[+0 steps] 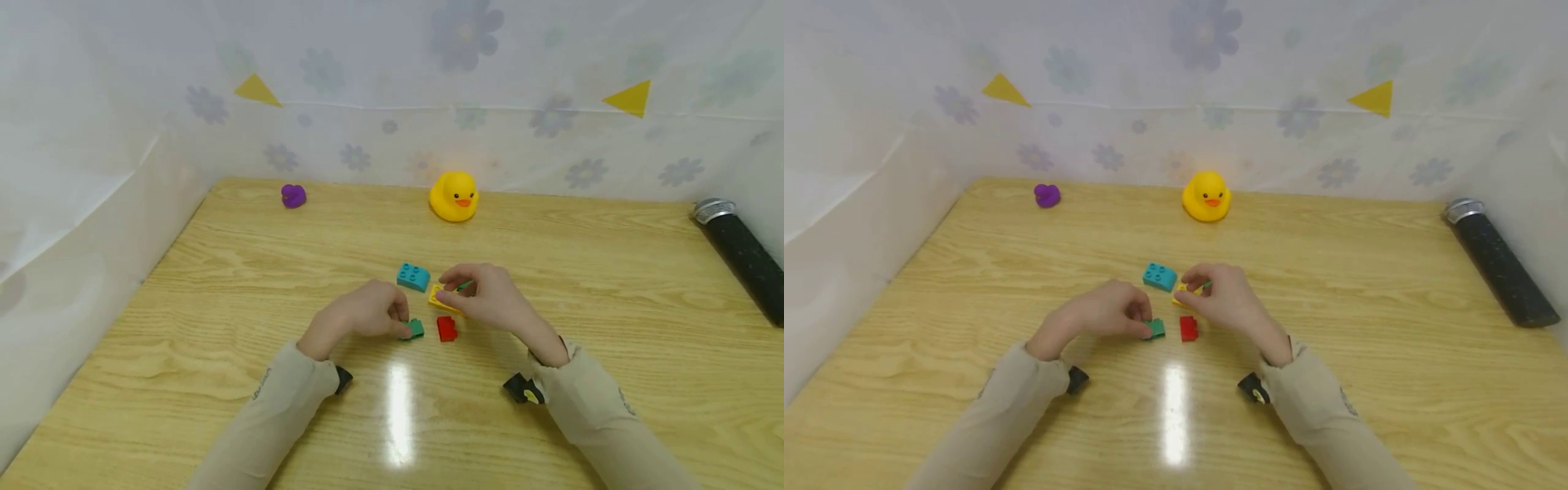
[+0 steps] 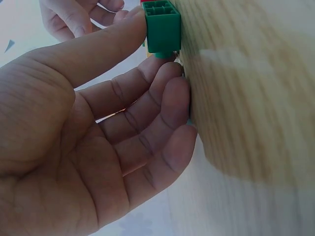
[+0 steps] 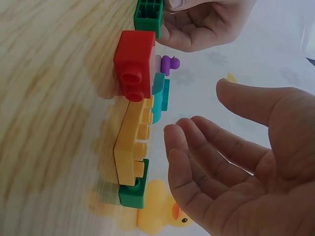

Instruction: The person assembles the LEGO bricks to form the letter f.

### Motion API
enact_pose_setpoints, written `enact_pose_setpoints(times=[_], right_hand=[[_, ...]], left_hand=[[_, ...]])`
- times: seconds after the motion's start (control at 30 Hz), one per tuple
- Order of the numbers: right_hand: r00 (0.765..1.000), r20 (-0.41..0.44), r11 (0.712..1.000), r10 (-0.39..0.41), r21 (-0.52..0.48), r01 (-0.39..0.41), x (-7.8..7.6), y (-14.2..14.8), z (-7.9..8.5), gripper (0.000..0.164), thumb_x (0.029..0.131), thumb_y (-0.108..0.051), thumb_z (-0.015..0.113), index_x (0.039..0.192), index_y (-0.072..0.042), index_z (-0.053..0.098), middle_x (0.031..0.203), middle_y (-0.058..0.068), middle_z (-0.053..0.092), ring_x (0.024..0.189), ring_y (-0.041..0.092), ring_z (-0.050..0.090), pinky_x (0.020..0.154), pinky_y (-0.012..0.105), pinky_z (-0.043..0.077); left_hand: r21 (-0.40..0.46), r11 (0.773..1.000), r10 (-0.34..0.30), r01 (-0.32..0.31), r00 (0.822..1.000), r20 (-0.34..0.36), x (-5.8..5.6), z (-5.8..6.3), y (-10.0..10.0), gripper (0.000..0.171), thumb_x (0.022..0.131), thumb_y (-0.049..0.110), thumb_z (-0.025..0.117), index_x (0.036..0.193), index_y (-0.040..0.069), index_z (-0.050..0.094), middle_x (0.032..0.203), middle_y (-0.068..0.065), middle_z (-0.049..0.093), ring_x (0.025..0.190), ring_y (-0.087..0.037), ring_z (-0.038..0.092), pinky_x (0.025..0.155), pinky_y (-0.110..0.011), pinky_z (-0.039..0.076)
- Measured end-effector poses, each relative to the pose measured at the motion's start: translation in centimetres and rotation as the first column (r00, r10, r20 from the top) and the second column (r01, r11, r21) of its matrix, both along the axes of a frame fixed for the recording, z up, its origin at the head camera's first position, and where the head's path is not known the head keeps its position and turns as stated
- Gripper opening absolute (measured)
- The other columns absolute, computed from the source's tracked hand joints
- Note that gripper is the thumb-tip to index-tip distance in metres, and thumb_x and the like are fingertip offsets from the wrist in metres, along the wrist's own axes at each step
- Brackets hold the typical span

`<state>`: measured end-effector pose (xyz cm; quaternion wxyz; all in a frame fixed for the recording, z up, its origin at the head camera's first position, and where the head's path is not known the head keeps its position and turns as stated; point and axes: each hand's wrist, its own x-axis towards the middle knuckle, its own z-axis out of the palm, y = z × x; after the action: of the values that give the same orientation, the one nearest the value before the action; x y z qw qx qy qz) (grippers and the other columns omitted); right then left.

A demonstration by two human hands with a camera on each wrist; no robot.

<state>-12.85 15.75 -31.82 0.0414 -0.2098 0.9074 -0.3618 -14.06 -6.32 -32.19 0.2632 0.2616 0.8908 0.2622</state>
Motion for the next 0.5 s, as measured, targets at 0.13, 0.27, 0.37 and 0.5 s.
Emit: enact_pose_setpoints(times=[0.13,0.27,0.37,0.5], right_hand=[[1.000,-0.007,1.000,-0.004,0.012,0.004,-0.07,-0.07,-0.05,0.025,0.089,-0.018,0.069,0.104,0.002,0.068,0.091,0.009,0.070,0.074,0.021,0.064,0.071,0.037,0.053],[1.000,0.000,1.000,-0.008,0.019,0.008,-0.07,-0.05,-0.09,0.024,0.089,-0.018,0.070,0.103,0.002,0.068,0.090,0.008,0.069,0.075,0.021,0.064,0.071,0.037,0.053],[1.000,0.015,1.000,-0.011,0.023,0.010,-0.05,-0.05,-0.09,0.025,0.089,-0.019,0.070,0.103,0.001,0.068,0.090,0.008,0.069,0.074,0.021,0.064,0.071,0.037,0.053],[1.000,0.026,1.000,-0.009,0.025,0.008,-0.03,-0.07,-0.01,0.026,0.089,-0.019,0.070,0.104,0.001,0.068,0.090,0.007,0.070,0.074,0.021,0.064,0.071,0.037,0.053]], left_hand=[[-0.006,1.000,0.000,0.000,1.000,0.001,0.10,0.21,0.04,0.014,0.086,0.021,0.074,0.088,0.010,0.066,0.080,0.003,0.063,0.075,-0.010,0.058,0.069,-0.025,0.047],[-0.014,1.000,-0.006,0.006,1.000,-0.004,0.13,0.28,0.07,0.013,0.086,0.021,0.073,0.087,0.010,0.066,0.080,0.003,0.063,0.074,-0.011,0.057,0.068,-0.024,0.047],[-0.024,1.000,-0.004,0.004,1.000,-0.007,0.18,0.34,0.09,0.013,0.087,0.021,0.073,0.087,0.010,0.065,0.079,0.003,0.062,0.073,-0.011,0.057,0.068,-0.024,0.046],[-0.043,0.999,-0.001,0.001,1.000,-0.008,0.24,0.51,0.10,0.013,0.087,0.021,0.073,0.086,0.010,0.065,0.079,0.003,0.062,0.074,-0.011,0.057,0.068,-0.025,0.046]])
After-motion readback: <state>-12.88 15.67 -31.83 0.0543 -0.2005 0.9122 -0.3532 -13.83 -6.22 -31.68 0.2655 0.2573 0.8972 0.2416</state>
